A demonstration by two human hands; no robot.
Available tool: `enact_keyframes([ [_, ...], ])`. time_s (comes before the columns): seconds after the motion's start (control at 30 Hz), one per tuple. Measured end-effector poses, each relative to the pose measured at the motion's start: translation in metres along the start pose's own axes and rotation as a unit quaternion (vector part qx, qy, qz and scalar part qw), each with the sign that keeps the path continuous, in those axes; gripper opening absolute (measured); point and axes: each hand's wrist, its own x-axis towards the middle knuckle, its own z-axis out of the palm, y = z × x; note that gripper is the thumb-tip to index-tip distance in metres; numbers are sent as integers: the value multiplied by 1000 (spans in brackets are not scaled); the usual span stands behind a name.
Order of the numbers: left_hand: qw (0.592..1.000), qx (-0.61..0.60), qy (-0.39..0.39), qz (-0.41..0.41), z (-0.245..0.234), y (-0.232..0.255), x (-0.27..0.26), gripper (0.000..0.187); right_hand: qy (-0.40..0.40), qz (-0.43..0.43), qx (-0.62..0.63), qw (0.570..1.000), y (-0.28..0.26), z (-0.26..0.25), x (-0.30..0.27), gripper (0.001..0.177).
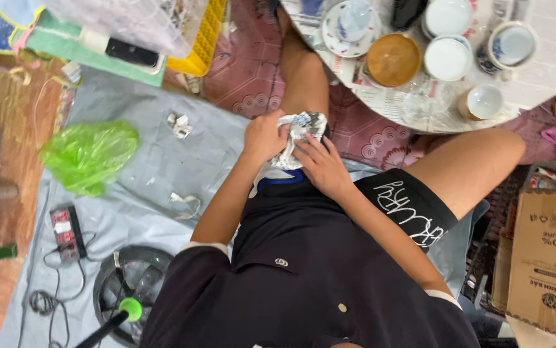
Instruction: The person sits on the floor and wraps various ceramic dishes, including bowls and cups, with newspaper. They fold the newspaper around each item and place the wrapped pieces on a nearby table.
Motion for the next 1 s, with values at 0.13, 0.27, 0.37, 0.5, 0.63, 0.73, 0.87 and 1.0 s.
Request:
enact_keyframes([
  [0.13,1000,-20,13,11,-5,3,-3,19,-11,4,-12,1000,0,0,3,42],
  [0.27,999,-23,20,14,0,3,-3,22,-10,-5,-22,1000,2,2,0,37],
  [0.37,999,-19,27,9,4,1,-4,23,-3,-11,-16,1000,3,2,0,35],
  [0.5,996,-37,62,44,9,-3,-11,20,5,-18,-7,1000,3,2,-1,33],
  [0.63,995,-57,76,37,12,-6,-15,22,6,-24,16,1000,2,3,-2,33],
  [0.73,994,-65,79,49,10,-7,-15,20,6,-16,10,1000,1,3,-2,32],
  [0.87,997,-38,55,28,9,-9,-8,20,0,-21,7,1000,5,3,1,33],
  [1.0,998,-42,44,29,9,-13,3,18,6,-23,3,1000,13,6,10,29],
])
